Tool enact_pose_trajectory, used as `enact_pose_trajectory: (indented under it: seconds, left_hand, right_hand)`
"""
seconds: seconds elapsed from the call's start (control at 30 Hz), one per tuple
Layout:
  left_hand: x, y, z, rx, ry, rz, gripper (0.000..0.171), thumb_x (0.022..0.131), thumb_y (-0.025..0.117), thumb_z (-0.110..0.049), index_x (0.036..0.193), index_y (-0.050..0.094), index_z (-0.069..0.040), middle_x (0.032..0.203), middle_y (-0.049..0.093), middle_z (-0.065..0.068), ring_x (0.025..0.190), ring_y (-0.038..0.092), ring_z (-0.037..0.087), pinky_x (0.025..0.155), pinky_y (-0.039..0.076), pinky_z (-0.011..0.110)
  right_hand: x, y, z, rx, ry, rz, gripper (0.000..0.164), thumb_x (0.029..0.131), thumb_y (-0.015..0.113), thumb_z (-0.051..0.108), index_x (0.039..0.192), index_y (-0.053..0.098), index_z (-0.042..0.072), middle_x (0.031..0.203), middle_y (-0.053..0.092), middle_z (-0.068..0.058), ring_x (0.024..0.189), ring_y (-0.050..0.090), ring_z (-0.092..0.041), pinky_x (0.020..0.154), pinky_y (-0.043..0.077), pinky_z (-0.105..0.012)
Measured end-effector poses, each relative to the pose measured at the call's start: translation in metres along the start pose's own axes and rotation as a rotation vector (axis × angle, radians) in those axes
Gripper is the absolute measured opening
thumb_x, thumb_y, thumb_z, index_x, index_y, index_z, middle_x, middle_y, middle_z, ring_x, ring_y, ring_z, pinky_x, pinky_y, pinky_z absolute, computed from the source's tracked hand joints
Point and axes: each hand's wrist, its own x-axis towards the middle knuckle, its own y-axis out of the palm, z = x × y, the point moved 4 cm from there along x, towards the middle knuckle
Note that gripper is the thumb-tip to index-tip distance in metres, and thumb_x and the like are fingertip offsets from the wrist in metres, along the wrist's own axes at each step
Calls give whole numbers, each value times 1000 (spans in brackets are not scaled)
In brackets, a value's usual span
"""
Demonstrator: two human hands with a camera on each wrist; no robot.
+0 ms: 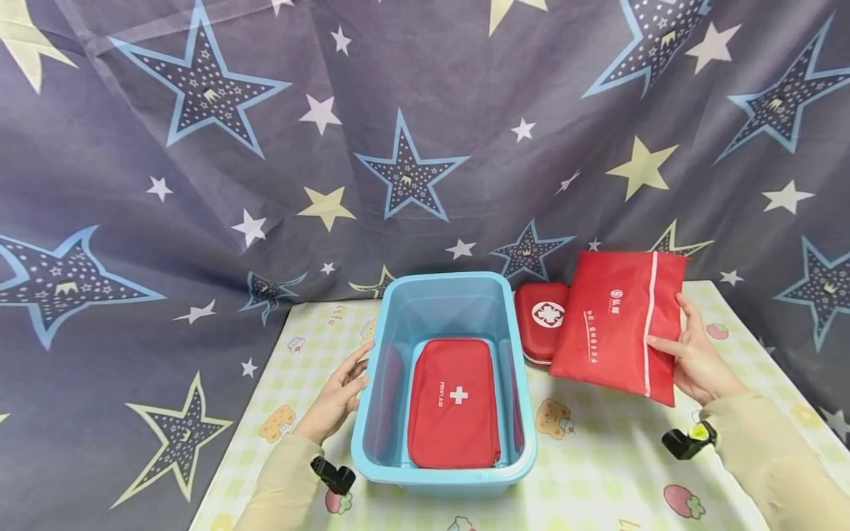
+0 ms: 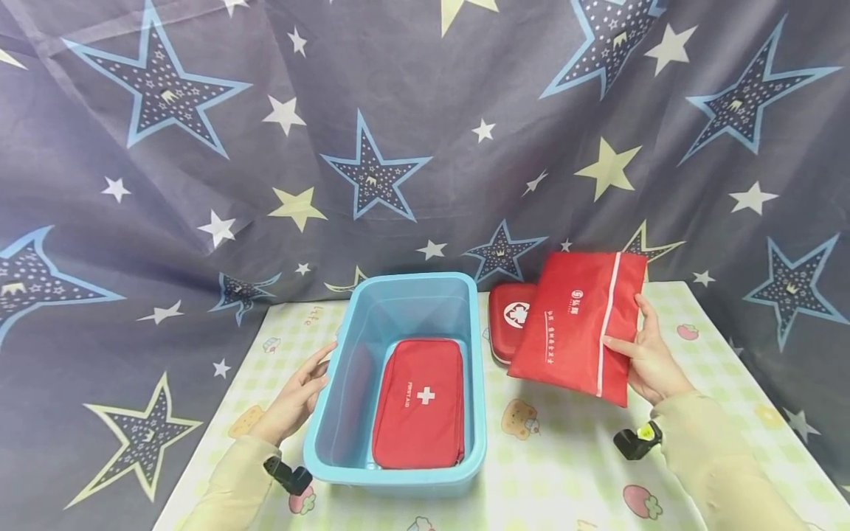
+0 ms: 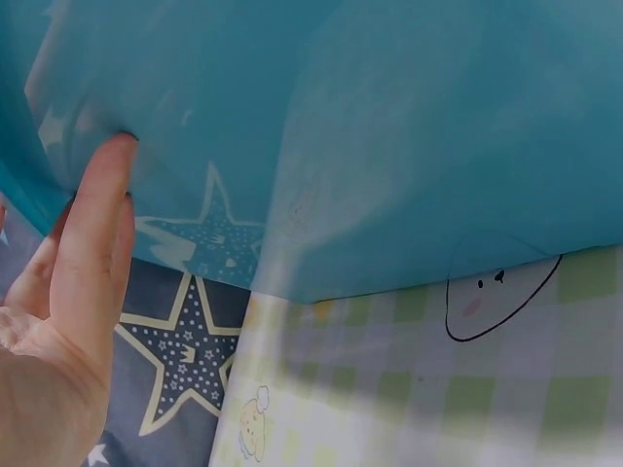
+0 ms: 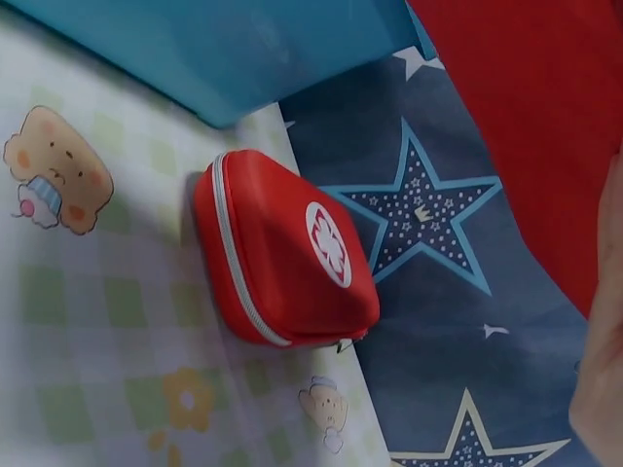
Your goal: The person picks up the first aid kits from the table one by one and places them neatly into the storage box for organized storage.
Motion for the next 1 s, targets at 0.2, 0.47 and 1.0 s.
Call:
enact_pose_trajectory:
  seconds: [0.2,0.47,1.0]
  left_hand:
    - [1,-1,-1,-6,13,12,62,98,47,-12,152,17,-11,129,47,-6,106,58,7,77,57,33]
    - [1,0,1,-10,-2,2,61,98,46,-12,152,18,-14,129,48,-8,107,57,5,79,56,30]
    - [-1,-1,1,-28,25,24,62,98,46,-12,152,16,-11,130,47,-6,106,59,5,80,56,30]
  right_hand:
    - [2,7,1,6,15,11,81,92,46,-9,139,-1,39,108,60,8,95,65,-10,72,59,-34]
    - [1,17,4,16,7,39,80,93,44,-9,138,-1,38,111,58,7,97,65,-11,73,59,-34]
    - [12,52,2,61,-19,102,79,91,44,-14,136,5,37,112,59,4,98,65,-14,75,59,-36]
